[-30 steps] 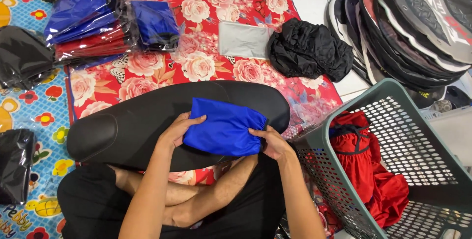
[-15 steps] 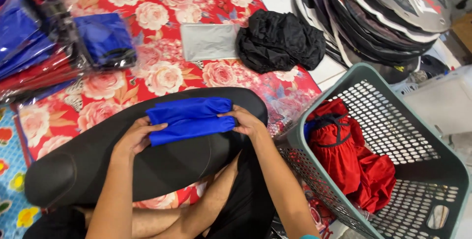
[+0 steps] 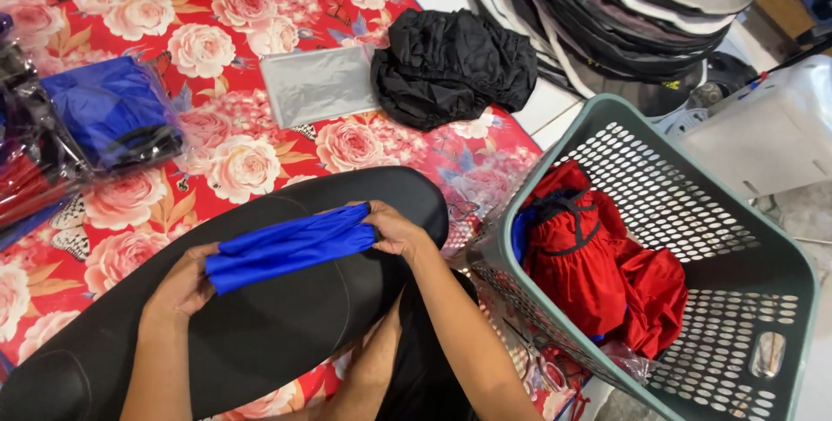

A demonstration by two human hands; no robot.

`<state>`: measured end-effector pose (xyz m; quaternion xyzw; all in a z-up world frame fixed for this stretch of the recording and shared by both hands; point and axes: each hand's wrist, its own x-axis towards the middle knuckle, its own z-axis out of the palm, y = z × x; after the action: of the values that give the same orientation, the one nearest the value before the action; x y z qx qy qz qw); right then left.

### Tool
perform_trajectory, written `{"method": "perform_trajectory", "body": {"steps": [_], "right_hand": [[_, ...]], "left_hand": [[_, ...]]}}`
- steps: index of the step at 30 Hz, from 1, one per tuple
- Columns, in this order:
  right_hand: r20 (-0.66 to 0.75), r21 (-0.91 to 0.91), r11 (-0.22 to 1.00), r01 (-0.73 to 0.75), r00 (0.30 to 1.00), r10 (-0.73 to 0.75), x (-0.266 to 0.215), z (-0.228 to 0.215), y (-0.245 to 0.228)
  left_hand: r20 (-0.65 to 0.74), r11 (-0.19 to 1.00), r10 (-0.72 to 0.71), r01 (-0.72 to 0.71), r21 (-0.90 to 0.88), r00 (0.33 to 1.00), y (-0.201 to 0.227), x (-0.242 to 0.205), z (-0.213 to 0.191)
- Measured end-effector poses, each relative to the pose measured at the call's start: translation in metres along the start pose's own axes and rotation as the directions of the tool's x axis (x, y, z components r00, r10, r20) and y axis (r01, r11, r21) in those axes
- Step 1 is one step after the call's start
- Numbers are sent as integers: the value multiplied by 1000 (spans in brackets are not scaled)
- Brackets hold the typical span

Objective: The person puts a blue fabric seat cover into a clear plastic bag and then inspects a red fabric seat cover, using their hands to align the edges and check the zipper.

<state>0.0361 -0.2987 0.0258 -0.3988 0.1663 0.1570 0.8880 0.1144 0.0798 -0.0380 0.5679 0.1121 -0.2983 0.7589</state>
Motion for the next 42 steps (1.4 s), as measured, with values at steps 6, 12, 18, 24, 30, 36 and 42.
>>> {"method": "perform_trajectory", "body": {"steps": [6,12,18,24,30,36,42], "right_hand": [[-144,-63,997,-39,989,29,-8,9,-6],[-162,-160,977,-138,980,112,3,8,10],[-77,-141,971,-194,980,185,8,0,11],[-112,-175,949,-263,963,246,8,-9,15],[-72,-99,948,-303,952,297,5,-12,14],[-14,-112,944,-309,951,309,11,-7,19],[0,-100,946,-307,951,308,16,-19,28]], "left_hand": [[176,995,-28,10,100,984,43,31,-7],[-82,797,210,-123,591,974,87,104,22],[119,120,197,-144,982,973,47,256,64],[293,-273,236,-227,935,926,23,313,145],[328,-397,237,-217,892,915,59,270,217],[479,-602,427,-154,783,767,20,319,196],[670,-707,553,-147,692,495,10,319,193]]}}
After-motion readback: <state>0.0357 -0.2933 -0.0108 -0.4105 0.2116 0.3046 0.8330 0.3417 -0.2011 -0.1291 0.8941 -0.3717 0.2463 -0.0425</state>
